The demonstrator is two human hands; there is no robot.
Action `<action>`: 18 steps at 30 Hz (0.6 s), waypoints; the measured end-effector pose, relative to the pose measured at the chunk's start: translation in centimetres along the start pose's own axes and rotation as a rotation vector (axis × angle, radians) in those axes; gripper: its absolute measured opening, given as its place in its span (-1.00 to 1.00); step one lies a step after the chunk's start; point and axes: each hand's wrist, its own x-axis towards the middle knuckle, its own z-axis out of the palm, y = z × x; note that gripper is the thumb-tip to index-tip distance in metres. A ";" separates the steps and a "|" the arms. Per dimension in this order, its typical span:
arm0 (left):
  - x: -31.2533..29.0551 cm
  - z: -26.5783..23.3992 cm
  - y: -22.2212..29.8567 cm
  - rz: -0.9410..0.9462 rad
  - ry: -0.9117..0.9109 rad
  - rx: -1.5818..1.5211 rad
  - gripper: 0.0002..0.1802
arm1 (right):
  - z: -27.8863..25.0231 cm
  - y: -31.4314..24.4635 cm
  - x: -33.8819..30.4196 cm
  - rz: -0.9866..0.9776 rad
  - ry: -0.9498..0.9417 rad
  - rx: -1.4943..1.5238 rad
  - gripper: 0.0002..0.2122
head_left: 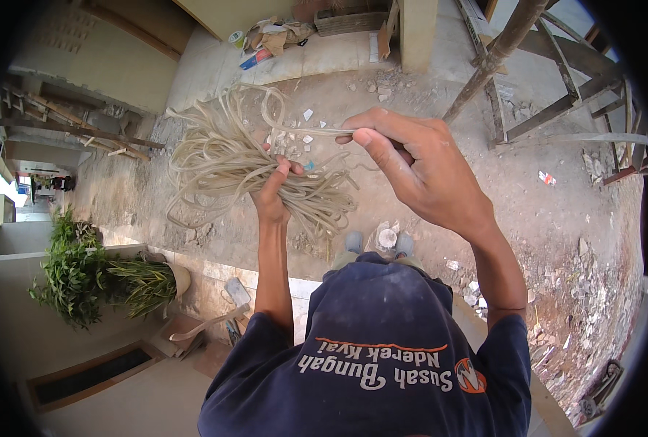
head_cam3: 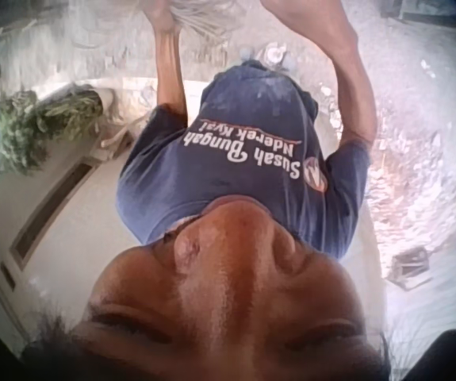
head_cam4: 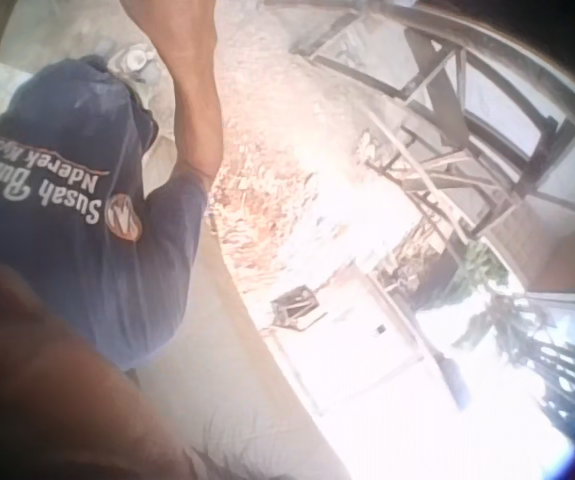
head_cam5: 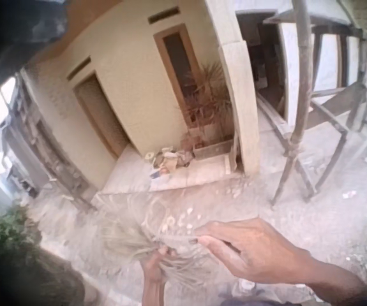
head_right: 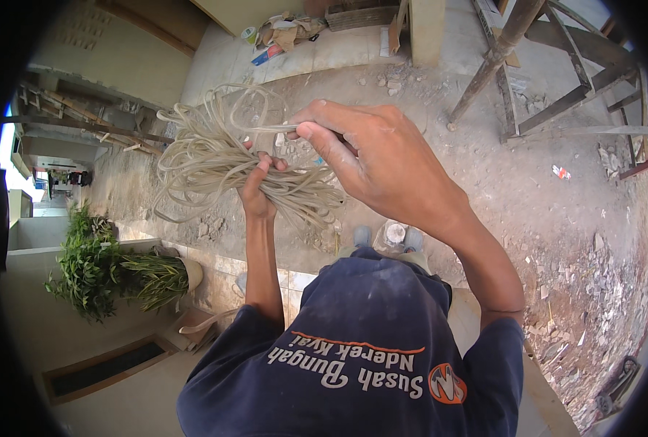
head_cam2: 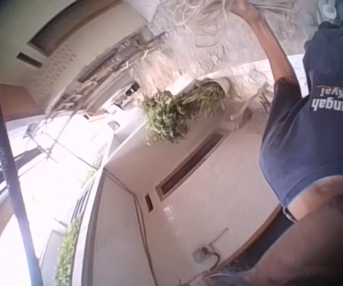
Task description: The person is gathering and coiling a long translucent hose into a bundle by hand.
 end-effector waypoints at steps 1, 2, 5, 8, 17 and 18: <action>-0.1 0.1 0.0 0.011 -0.005 -0.013 -0.36 | 0.0 -0.7 0.0 0.030 -0.011 -0.005 -0.79; -0.3 0.2 0.1 0.022 -0.010 -0.027 -0.36 | 0.1 -1.3 -0.1 0.059 -0.023 -0.010 -0.79; -0.4 1.0 -0.1 0.074 -0.069 -0.069 -0.38 | 2.7 -0.5 -1.5 0.096 0.027 -0.164 -0.79; -0.7 1.5 -0.3 0.173 -0.116 -0.010 -0.38 | 4.9 -0.5 -2.2 0.132 0.109 -0.149 -0.78; -1.7 1.8 -0.8 0.354 0.014 0.350 -0.42 | 6.8 -3.7 -4.8 0.030 -0.064 -0.095 -0.86; -1.6 1.7 -0.9 0.370 0.043 0.353 -0.45 | 6.0 -4.1 -5.0 -0.055 -0.075 -0.065 -0.87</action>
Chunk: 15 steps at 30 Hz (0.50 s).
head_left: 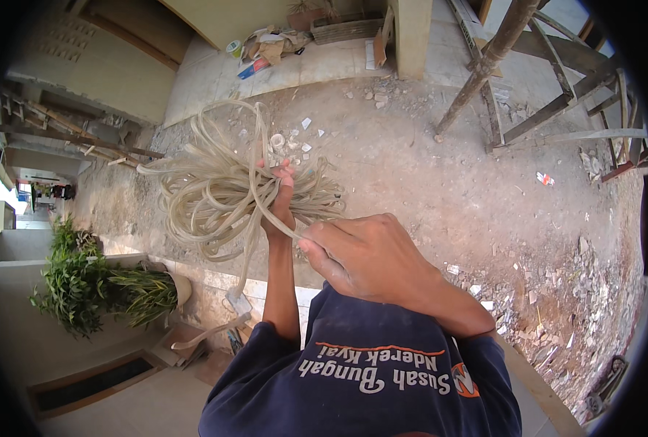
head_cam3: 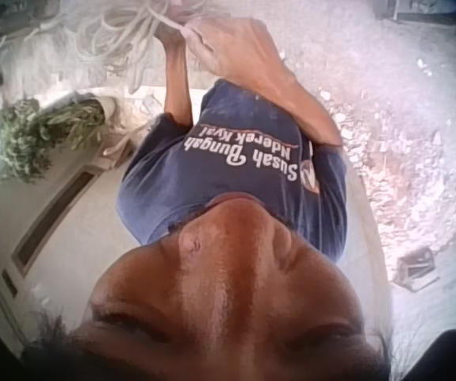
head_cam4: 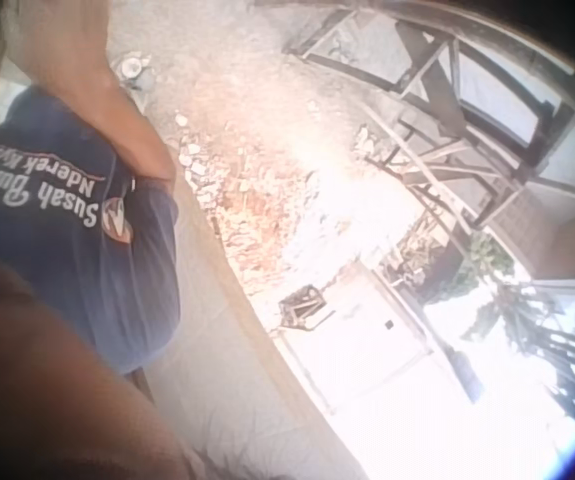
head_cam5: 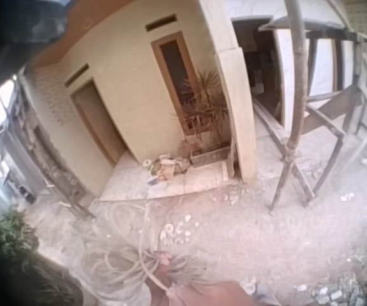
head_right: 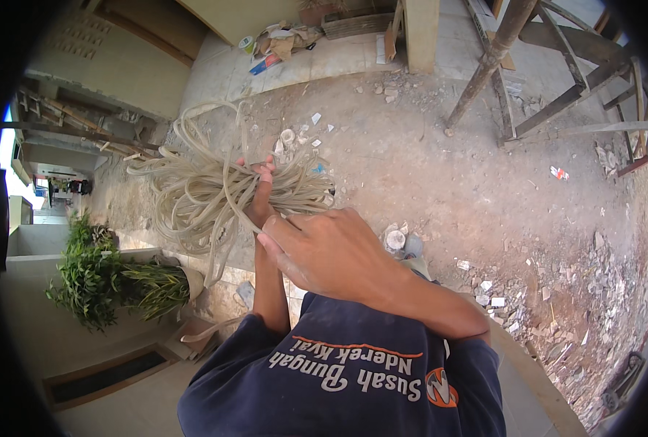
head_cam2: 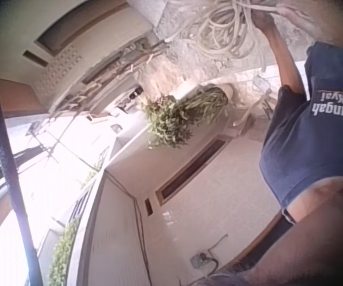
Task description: The person is gathering and coiling a long translucent hose into a bundle by hand.
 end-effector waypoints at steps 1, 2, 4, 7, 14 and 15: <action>0.2 -0.4 -0.3 0.008 -0.004 0.017 -0.47 | -0.8 -0.5 -0.2 -0.041 -0.031 0.050 -0.87; 0.4 -1.1 -0.8 0.016 -0.009 0.033 -0.49 | -1.7 -1.0 -0.4 -0.081 -0.062 0.099 -0.88; 1.1 -2.7 -1.8 0.031 -0.043 0.029 -0.54 | -3.3 -1.4 -0.5 -0.124 0.015 0.175 -0.88; 0.6 -4.1 -2.4 -0.100 0.120 -0.004 -0.48 | -5.8 -0.9 0.1 -0.117 0.233 0.201 -0.90; 2.1 -6.2 -1.3 -0.136 -0.186 -0.163 -0.42 | -10.8 0.2 1.7 -0.020 0.287 -0.089 -0.91; 2.3 -6.1 -1.0 -0.146 -0.260 -0.207 -0.42 | -11.2 0.4 1.8 -0.032 0.265 -0.125 -0.91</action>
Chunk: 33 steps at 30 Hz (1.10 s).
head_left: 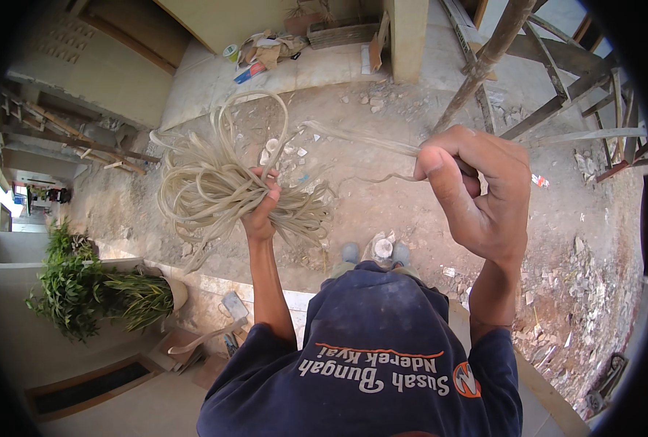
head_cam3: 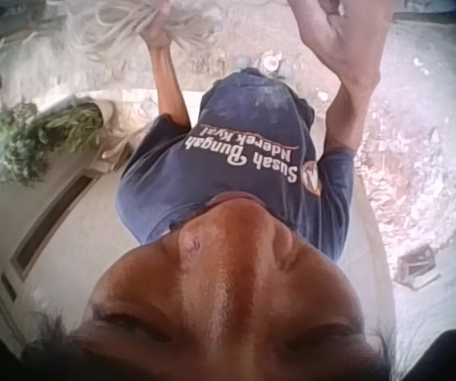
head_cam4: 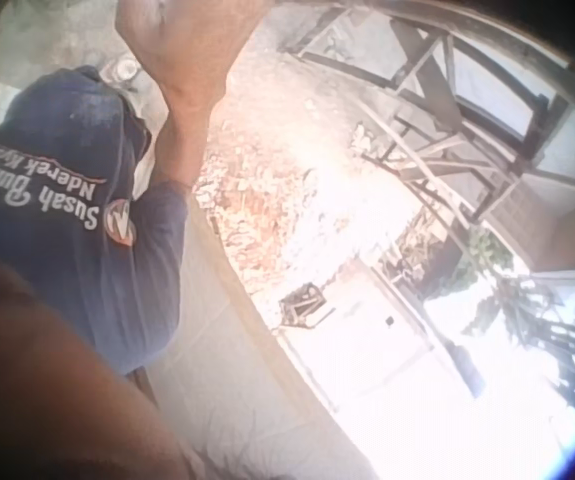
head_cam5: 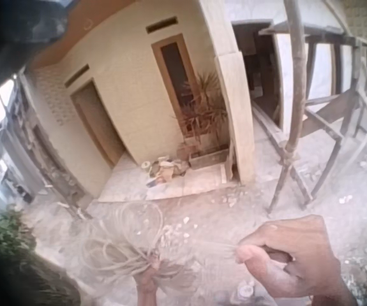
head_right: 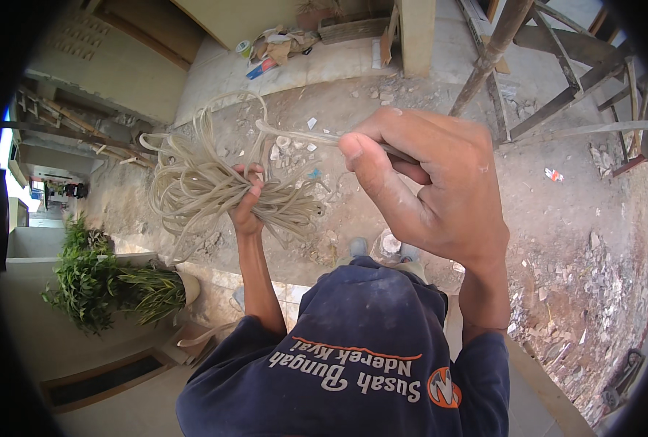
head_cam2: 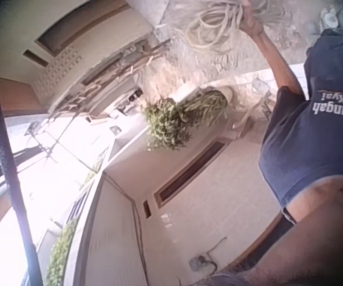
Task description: The person is gathering and coiling a long translucent hose into a bundle by hand.
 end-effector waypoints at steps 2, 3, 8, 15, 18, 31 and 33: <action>0.4 0.6 0.3 0.031 -0.053 -0.015 -0.43 | -0.2 0.1 0.3 -0.052 -0.035 0.069 -0.85; 0.7 1.1 0.8 0.045 -0.081 -0.020 -0.44 | -0.1 0.3 0.6 -0.095 -0.037 0.097 -0.82; 1.1 1.9 0.4 -0.045 -0.156 -0.269 -0.41 | -0.3 0.6 2.1 -0.088 -0.035 0.041 -0.77; 1.2 5.8 0.8 -0.339 -0.145 -0.541 -0.43 | 4.0 2.0 2.5 0.055 0.010 0.037 -0.80; 0.6 6.9 -0.5 -0.458 -0.082 -0.622 -0.43 | 6.1 3.3 2.0 0.169 -0.024 0.153 -0.75; 0.1 11.0 -1.2 -0.458 -0.136 -0.041 -0.63 | 9.7 5.3 2.4 0.427 -0.173 0.509 -0.69; 0.1 10.9 -1.1 -0.433 -0.085 -0.044 -0.62 | 9.2 5.3 2.3 0.390 -0.179 0.420 -0.68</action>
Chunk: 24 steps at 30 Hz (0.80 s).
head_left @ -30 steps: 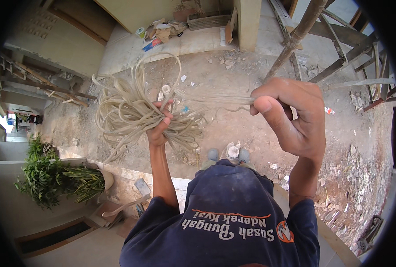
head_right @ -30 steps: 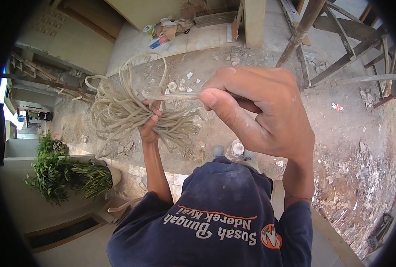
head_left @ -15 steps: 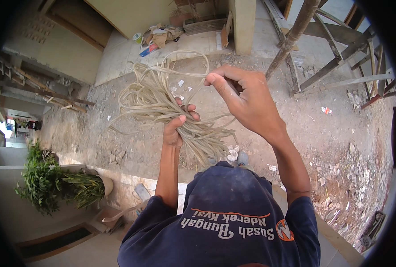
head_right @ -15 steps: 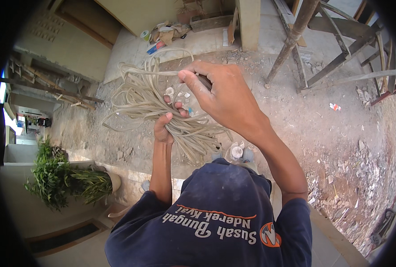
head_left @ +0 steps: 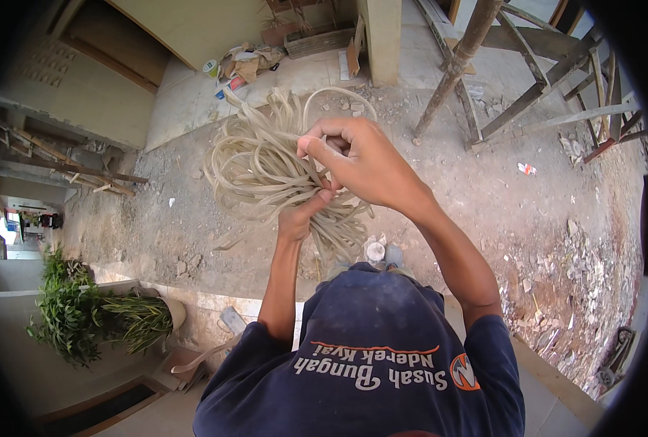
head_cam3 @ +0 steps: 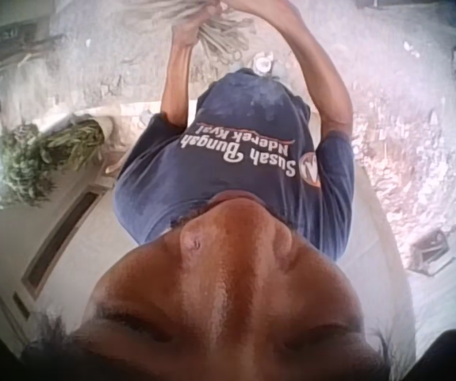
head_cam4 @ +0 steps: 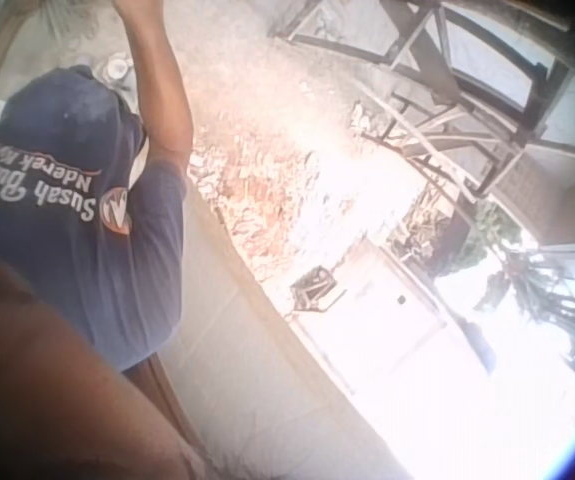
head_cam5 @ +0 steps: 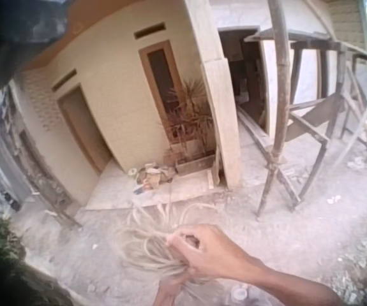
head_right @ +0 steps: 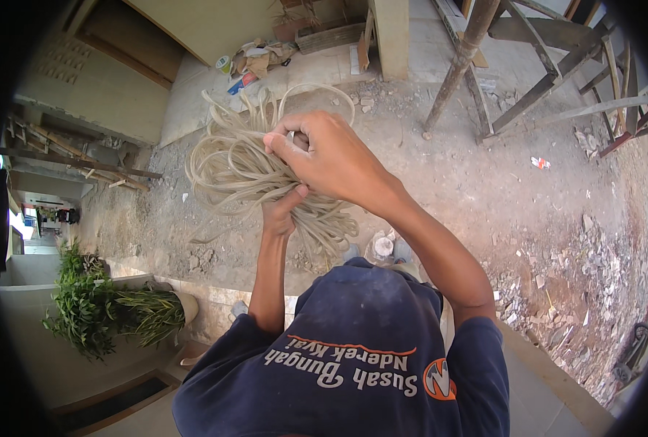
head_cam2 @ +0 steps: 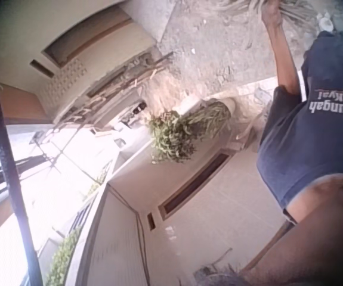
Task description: The person is gathering and coiling a long translucent hose into a bundle by hand.
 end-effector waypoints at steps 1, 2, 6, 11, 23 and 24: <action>0.1 -0.2 -0.1 0.031 -0.010 -0.068 -0.61 | -0.4 -0.7 -0.3 0.051 -0.026 -0.032 -0.68; 0.2 -0.4 -0.3 0.062 -0.021 -0.137 -0.60 | -0.5 -1.1 -0.4 0.101 -0.053 -0.064 -0.68; 0.3 0.8 0.5 0.043 -0.031 -0.285 -0.54 | -0.1 -0.2 -0.4 0.027 -0.034 -0.146 -0.68; 0.0 1.3 0.7 0.020 0.045 -0.199 -0.50 | 0.9 -0.7 -0.1 0.135 -0.059 -0.072 -0.70; -2.1 -3.6 7.0 0.318 -0.411 -0.750 -0.48 | -7.2 3.9 -0.8 0.145 0.051 -0.025 -0.72; -2.7 -4.1 8.1 0.328 -0.437 -0.766 -0.47 | -6.9 6.5 -0.6 0.096 -0.013 0.007 -0.68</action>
